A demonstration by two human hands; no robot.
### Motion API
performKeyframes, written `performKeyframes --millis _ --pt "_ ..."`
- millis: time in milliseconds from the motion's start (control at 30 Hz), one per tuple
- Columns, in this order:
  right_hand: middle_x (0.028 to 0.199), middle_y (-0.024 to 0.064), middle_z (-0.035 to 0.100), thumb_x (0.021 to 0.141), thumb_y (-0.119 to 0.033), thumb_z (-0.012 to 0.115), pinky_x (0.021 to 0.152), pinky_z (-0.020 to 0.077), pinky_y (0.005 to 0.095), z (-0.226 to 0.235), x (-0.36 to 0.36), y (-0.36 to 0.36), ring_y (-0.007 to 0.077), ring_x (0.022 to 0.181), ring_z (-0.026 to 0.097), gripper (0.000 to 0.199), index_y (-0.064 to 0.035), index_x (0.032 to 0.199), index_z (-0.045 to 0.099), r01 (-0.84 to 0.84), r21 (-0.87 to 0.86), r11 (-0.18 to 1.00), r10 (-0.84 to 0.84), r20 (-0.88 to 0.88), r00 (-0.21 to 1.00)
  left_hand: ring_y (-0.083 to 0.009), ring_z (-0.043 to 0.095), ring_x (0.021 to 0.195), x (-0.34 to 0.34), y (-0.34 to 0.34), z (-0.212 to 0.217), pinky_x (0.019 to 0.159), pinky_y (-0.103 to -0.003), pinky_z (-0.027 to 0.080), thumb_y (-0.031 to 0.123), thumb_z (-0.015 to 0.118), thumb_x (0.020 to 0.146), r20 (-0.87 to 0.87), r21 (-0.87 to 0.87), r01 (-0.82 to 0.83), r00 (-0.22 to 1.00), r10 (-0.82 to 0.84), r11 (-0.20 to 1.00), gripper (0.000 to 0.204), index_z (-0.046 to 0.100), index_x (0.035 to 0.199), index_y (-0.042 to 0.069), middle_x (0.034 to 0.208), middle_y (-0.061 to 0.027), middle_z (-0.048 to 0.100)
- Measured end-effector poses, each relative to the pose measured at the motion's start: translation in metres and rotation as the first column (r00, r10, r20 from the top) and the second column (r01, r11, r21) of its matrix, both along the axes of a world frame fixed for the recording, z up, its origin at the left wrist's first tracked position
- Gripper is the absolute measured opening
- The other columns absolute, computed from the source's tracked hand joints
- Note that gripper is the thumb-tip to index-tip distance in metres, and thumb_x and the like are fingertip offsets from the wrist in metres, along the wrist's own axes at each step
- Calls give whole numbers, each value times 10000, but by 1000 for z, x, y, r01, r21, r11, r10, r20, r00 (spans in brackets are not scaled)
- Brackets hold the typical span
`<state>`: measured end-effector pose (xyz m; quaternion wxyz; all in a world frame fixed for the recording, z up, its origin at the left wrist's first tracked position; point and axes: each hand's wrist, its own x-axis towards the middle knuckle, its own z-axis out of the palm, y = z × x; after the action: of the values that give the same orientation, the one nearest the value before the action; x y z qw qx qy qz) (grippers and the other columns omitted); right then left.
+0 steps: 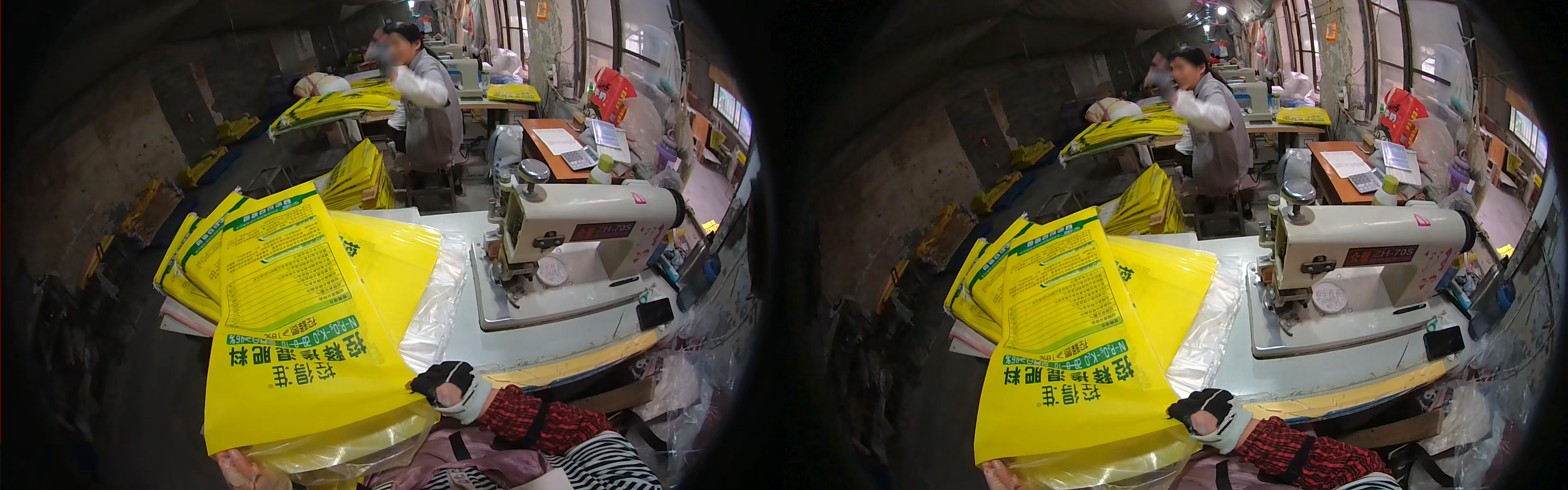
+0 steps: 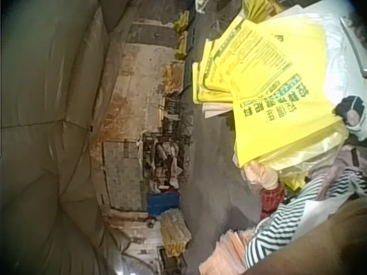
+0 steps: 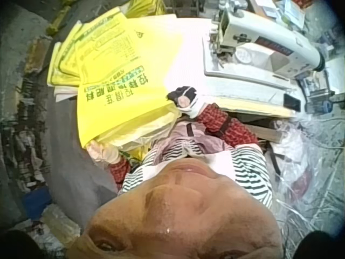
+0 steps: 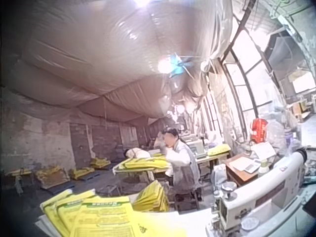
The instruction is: The person inserts a clear plastic liner into a yellow bag by hand, folds the top edges together, and places the finished bag onto a stack before repeating the process.
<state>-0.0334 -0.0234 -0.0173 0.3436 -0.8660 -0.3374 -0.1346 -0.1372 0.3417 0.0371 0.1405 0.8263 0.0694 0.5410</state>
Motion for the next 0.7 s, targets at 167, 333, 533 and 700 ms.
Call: performKeyframes --millis 167,333,533,700 --pt "880 132 713 843 -132 625 708 553 379 -3 -1 -1 310 795 694 240 -116 1070 702 4 20 1000 -4 5 1000 -345 627 993 1 -13 28 819 -427 546 329 592 959 -151 0 75 986 -75 997 418 614 1183 -23 1264 -198 607" --pt "879 132 711 848 -141 621 692 547 383 -3 -2 1 312 785 690 238 -123 1071 703 -2 -14 1000 2 -19 1000 -341 626 990 2 -10 40 812 -431 548 340 580 966 -279 -2 144 950 -138 990 419 613 1191 -12 1302 -194 591" --pt "884 132 713 848 -140 620 696 546 387 -5 -4 2 315 791 688 240 -128 1073 704 7 -23 1000 -8 -11 1000 -299 651 923 -7 -10 14 757 -387 564 174 573 950 51 -410 61 998 -44 910 274 623 1111 -42 1210 -184 643" --pt "908 126 717 844 -136 617 723 546 390 -3 -7 1 312 818 691 243 -124 1071 703 17 -4 1000 -17 -27 999 -284 666 868 -7 -10 -8 733 -366 573 80 578 929 92 -410 4 995 37 912 195 630 1051 -63 1129 -180 677"
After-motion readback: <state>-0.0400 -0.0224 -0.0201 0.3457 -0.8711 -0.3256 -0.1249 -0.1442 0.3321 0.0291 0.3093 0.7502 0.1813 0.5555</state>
